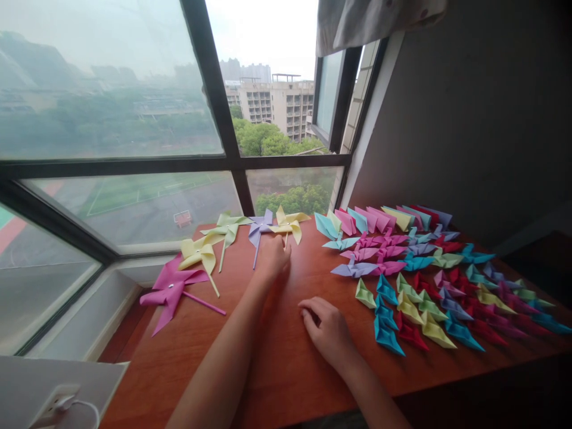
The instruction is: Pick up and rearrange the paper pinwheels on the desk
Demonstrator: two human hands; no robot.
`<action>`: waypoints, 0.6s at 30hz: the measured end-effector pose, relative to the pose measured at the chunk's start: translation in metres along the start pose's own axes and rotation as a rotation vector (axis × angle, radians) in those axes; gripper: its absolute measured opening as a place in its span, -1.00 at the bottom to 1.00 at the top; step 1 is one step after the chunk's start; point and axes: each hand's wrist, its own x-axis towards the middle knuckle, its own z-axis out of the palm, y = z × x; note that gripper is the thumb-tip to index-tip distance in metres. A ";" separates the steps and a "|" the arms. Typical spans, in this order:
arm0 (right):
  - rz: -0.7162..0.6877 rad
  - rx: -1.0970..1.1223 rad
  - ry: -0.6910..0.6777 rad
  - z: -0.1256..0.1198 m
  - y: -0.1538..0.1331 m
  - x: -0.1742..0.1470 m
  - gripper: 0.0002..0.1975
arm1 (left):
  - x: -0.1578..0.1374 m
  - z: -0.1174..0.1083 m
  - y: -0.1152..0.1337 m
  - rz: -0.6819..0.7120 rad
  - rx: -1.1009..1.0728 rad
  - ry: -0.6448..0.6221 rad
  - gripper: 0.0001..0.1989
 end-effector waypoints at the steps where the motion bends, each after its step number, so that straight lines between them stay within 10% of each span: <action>1: 0.003 0.000 -0.001 0.000 0.000 0.000 -0.78 | -0.002 -0.003 -0.004 -0.010 0.022 0.003 -0.70; 18: 0.343 -0.649 -0.132 0.046 -0.033 0.128 -0.68 | -0.017 -0.015 -0.060 -0.122 0.185 -0.062 -0.69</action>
